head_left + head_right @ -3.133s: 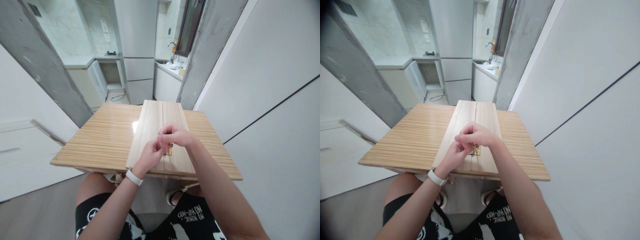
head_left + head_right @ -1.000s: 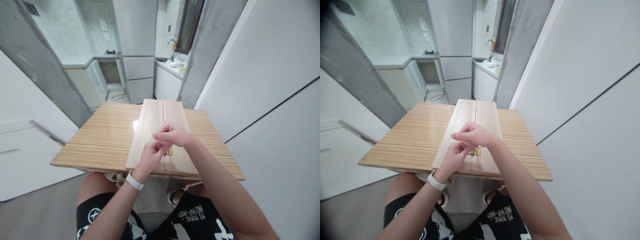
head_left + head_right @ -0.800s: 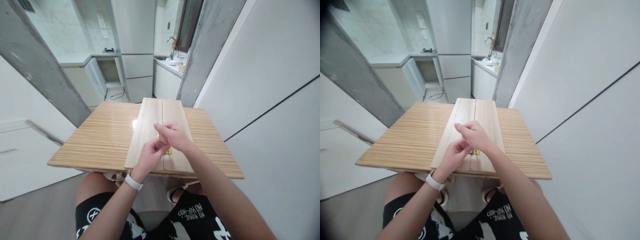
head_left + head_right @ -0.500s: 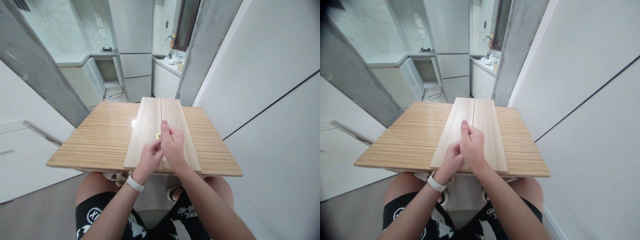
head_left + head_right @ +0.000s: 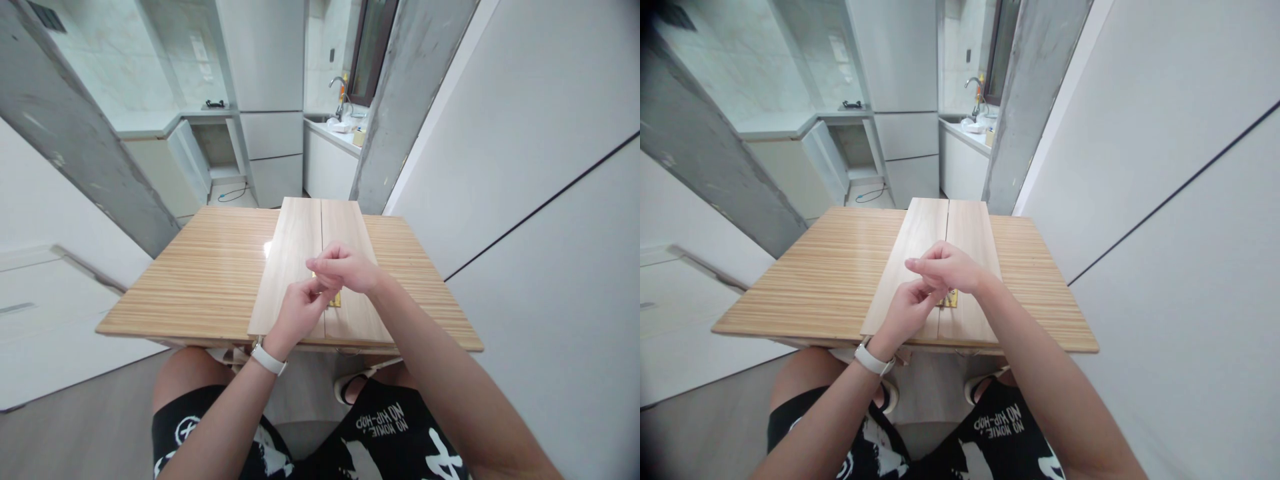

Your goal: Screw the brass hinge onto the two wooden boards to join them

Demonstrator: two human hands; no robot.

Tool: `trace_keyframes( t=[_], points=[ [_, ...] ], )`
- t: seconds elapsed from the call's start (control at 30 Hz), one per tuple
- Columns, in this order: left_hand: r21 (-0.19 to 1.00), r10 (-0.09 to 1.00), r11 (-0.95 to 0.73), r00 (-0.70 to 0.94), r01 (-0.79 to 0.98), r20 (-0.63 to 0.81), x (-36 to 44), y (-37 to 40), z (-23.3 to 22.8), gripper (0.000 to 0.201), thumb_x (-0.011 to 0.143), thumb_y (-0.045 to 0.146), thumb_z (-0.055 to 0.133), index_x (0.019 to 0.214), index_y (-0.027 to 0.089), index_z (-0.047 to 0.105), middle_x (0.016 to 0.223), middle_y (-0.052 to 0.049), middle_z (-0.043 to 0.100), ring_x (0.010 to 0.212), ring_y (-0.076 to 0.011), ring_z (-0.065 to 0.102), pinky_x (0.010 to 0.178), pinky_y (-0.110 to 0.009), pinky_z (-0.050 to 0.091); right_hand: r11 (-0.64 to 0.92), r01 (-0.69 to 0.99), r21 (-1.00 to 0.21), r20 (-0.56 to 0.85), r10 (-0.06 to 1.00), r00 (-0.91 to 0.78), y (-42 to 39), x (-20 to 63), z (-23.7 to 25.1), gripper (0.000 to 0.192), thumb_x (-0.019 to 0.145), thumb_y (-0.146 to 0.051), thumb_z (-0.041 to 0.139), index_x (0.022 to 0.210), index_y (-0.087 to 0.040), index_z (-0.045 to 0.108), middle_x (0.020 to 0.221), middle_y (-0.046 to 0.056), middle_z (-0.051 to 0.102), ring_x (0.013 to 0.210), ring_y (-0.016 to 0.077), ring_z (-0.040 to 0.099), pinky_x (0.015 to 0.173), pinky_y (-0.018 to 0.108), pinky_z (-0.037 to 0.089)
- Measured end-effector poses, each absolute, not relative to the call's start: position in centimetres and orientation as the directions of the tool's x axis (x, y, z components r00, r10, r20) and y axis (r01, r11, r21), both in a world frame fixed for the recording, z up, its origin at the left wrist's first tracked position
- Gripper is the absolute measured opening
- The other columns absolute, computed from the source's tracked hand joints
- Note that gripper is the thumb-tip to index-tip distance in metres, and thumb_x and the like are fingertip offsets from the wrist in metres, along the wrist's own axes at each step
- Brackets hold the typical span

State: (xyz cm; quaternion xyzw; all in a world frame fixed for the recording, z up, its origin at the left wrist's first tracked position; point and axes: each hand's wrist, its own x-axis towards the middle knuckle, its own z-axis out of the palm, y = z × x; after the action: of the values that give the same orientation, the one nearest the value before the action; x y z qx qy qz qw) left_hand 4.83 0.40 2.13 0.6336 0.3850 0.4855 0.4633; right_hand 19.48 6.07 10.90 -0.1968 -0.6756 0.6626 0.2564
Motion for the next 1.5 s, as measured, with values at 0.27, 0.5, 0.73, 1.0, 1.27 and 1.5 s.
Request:
trace_keyframes(
  t=[0.27, 0.5, 0.73, 1.0, 1.27, 1.5],
  points=[
    [0.967, 0.936, -0.248, 0.240, -0.066, 0.256, 4.8, 0.6, 2.6, 0.025, 0.093, 0.036, 0.072, 0.100, 0.013, 0.081, 0.092, -0.009, 0.079, 0.084, -0.0208, 0.069, 0.075, -0.029, 0.054, 0.233, 0.023, -0.972, 0.230, 0.969, -0.087, 2.7, 16.6, 9.5, 0.068, 0.096, -0.070, 0.058, 0.052, -0.023, 0.037, 0.047, -0.006, 0.031, 0.046, 0.0096, 0.029, 0.046, 0.030, 0.019],
    [0.961, 0.942, -0.271, 0.190, -0.063, 0.278, 4.6, 0.1, 2.1, 0.018, 0.091, 0.029, 0.072, 0.092, 0.012, 0.078, 0.074, -0.003, 0.071, 0.071, -0.0164, 0.060, 0.071, -0.027, 0.051, 0.304, 0.171, -0.937, 0.337, 0.917, 0.214, 0.2, 14.3, 9.2, 0.060, 0.104, -0.061, 0.049, 0.060, -0.023, 0.031, 0.057, -0.004, 0.030, 0.054, 0.0118, 0.030, 0.050, 0.032, 0.022],
    [0.952, 0.941, -0.306, 0.162, 0.033, 0.297, 4.3, 0.4, 1.1, 0.029, 0.096, 0.039, 0.070, 0.080, 0.015, 0.073, 0.071, -0.003, 0.069, 0.065, -0.0151, 0.058, 0.063, -0.026, 0.044, 0.237, 0.087, -0.968, 0.119, 0.731, -0.672, 4.8, 18.9, 12.1, 0.054, 0.097, -0.055, 0.065, 0.059, -0.017, 0.062, 0.053, -0.001, 0.057, 0.049, 0.0103, 0.047, 0.049, 0.026, 0.035],
    [0.968, 0.958, -0.249, 0.142, -0.030, 0.251, 4.4, 0.4, 1.4, 0.032, 0.096, 0.043, 0.071, 0.089, 0.013, 0.078, 0.078, -0.007, 0.076, 0.071, -0.0184, 0.065, 0.066, -0.028, 0.050, 0.083, 0.065, -0.994, 0.006, 0.660, -0.751, 5.9, 17.8, 11.9, 0.067, 0.092, -0.061, 0.069, 0.046, -0.021, 0.041, 0.041, -0.007, 0.036, 0.040, 0.0062, 0.027, 0.042, 0.025, 0.019],
    [0.957, 0.941, -0.286, 0.172, -0.050, 0.290, 4.8, -0.2, 2.1, 0.015, 0.093, 0.023, 0.068, 0.096, 0.013, 0.078, 0.089, -0.007, 0.078, 0.081, -0.0184, 0.067, 0.073, -0.026, 0.051, 0.278, 0.191, -0.942, 0.297, 0.951, 0.081, 2.2, 14.8, 9.9, 0.063, 0.100, -0.061, 0.056, 0.056, -0.023, 0.031, 0.052, -0.006, 0.026, 0.050, 0.0092, 0.026, 0.048, 0.030, 0.016],
    [0.956, 0.942, -0.294, 0.175, 0.015, 0.287, 4.4, -0.3, 2.0, 0.009, 0.089, 0.016, 0.065, 0.090, 0.013, 0.074, 0.078, -0.002, 0.071, 0.073, -0.0152, 0.059, 0.066, -0.023, 0.045, 0.293, 0.191, -0.937, 0.331, 0.919, 0.215, 0.2, 13.8, 9.5, 0.058, 0.103, -0.054, 0.053, 0.059, -0.023, 0.031, 0.056, -0.005, 0.029, 0.053, 0.0102, 0.029, 0.050, 0.029, 0.021]
  ],
)
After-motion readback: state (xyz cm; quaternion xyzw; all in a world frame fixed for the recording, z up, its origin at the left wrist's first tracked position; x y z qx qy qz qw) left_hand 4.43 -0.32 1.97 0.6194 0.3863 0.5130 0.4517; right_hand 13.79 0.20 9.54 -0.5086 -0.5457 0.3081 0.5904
